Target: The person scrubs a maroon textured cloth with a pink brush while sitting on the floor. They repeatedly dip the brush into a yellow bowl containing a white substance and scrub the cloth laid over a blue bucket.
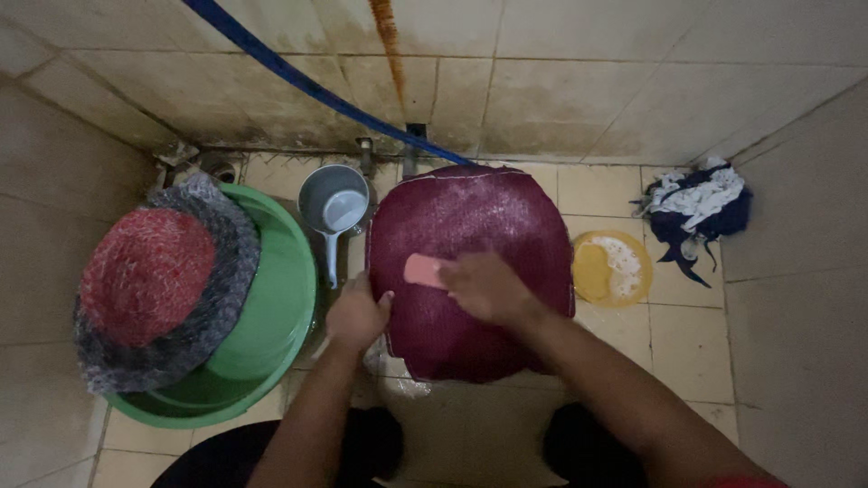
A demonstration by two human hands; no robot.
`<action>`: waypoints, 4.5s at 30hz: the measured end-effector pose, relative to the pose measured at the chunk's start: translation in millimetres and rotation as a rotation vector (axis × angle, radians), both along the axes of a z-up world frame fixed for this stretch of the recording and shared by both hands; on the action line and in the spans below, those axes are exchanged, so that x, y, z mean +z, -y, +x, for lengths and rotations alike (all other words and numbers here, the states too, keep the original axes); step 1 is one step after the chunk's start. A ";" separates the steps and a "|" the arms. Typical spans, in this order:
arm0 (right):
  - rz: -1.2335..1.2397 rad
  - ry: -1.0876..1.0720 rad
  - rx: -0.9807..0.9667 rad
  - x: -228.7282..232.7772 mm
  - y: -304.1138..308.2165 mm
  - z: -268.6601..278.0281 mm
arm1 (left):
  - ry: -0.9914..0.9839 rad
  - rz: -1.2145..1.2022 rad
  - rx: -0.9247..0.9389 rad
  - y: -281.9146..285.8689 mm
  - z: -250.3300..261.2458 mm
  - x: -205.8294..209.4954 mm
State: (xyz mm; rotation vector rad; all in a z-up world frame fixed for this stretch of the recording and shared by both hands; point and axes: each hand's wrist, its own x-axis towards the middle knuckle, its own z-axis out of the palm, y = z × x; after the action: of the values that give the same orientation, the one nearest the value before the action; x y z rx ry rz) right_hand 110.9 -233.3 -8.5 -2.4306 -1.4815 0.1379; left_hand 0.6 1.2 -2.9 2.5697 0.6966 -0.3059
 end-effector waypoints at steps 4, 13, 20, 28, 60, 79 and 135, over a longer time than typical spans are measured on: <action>0.039 0.030 -0.347 7.7 45.7 38.5 | -0.104 -0.106 0.104 -0.2 3.1 -9.3; 0.329 -0.856 -1.001 -49.8 115.3 101.5 | 0.018 -0.265 0.214 -8.9 6.9 -45.7; 0.520 -1.023 -0.880 -65.0 122.1 105.7 | -0.047 -0.224 0.227 -10.8 13.7 -14.7; 0.424 -1.085 -0.764 -49.9 115.8 116.2 | -0.430 -0.323 0.105 -51.0 12.6 -7.9; -0.046 0.073 -0.501 17.4 46.2 56.8 | -0.478 0.101 -0.421 1.4 3.7 -5.3; -0.127 0.167 -0.546 6.8 53.7 55.3 | -0.455 0.069 -0.418 -5.3 2.5 -11.9; -0.324 0.253 -0.279 26.7 127.8 38.9 | -0.604 0.123 -0.407 -0.4 16.1 -10.6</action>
State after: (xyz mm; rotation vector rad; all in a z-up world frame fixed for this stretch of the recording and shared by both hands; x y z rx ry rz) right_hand 149.8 -361.0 18.2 -2.9850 -1.2758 0.0105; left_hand 16.7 1.6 -13.5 2.7285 0.3763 -1.2391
